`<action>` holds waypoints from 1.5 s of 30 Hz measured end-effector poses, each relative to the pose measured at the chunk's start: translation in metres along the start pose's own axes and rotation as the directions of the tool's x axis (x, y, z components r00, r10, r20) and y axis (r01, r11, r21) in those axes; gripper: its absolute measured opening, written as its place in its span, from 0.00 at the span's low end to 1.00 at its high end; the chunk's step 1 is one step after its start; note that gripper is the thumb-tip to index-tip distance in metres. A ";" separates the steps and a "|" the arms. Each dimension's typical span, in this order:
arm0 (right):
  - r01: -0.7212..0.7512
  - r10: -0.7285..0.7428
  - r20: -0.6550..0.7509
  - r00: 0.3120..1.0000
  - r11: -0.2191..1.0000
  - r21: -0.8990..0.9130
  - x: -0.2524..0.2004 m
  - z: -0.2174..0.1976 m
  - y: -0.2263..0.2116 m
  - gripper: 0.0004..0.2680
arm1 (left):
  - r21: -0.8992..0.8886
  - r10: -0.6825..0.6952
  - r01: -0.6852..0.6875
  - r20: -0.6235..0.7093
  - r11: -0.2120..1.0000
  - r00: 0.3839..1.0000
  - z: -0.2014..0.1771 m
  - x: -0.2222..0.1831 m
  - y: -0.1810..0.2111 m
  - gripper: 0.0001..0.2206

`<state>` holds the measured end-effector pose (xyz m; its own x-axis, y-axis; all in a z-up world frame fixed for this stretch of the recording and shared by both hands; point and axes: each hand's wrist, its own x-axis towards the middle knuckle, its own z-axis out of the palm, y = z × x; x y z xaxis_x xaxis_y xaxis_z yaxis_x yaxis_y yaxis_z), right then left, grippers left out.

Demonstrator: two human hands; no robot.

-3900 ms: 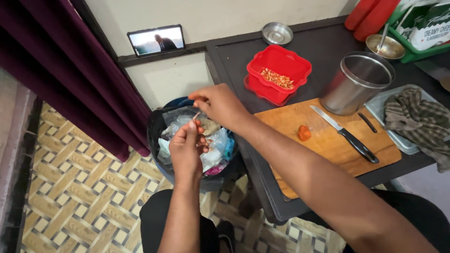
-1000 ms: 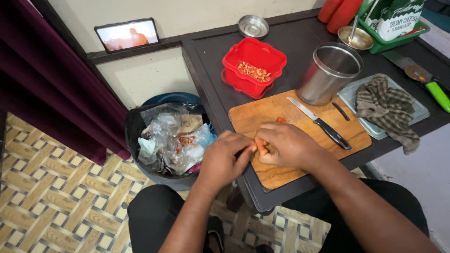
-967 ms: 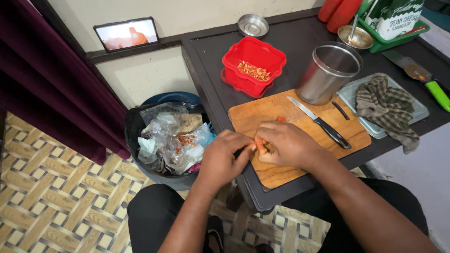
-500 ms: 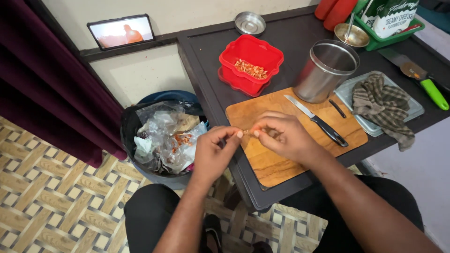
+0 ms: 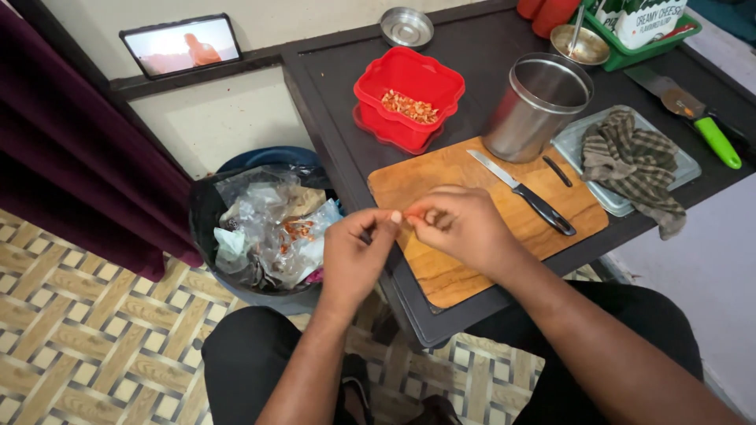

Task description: The recorder is peeling small shallots or red onions by hand and using a knife on a wooden cutting board.

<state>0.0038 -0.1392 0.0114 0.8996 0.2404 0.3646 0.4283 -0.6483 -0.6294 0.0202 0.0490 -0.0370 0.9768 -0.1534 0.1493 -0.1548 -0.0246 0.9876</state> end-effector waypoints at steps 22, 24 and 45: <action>-0.242 0.229 0.102 0.968 0.751 0.614 -0.009 0.025 0.032 0.02 | -0.062 0.043 -0.042 0.008 0.997 0.999 0.012 -0.005 0.008 0.08; -0.262 0.243 0.115 0.963 0.749 0.608 -0.010 0.025 0.037 0.01 | -0.055 0.033 -0.031 0.022 0.998 0.999 0.012 -0.006 0.006 0.08; -0.270 0.254 0.131 0.958 0.659 0.702 -0.012 0.033 0.045 0.01 | -0.531 -0.156 0.142 0.018 0.835 0.988 0.036 -0.010 0.002 0.09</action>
<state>0.0152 -0.1473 -0.0444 0.9821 0.1598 0.0997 0.0986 0.0147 -0.9950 0.0047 0.0145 -0.0385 0.9862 -0.1653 -0.0076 0.0876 0.4826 0.8714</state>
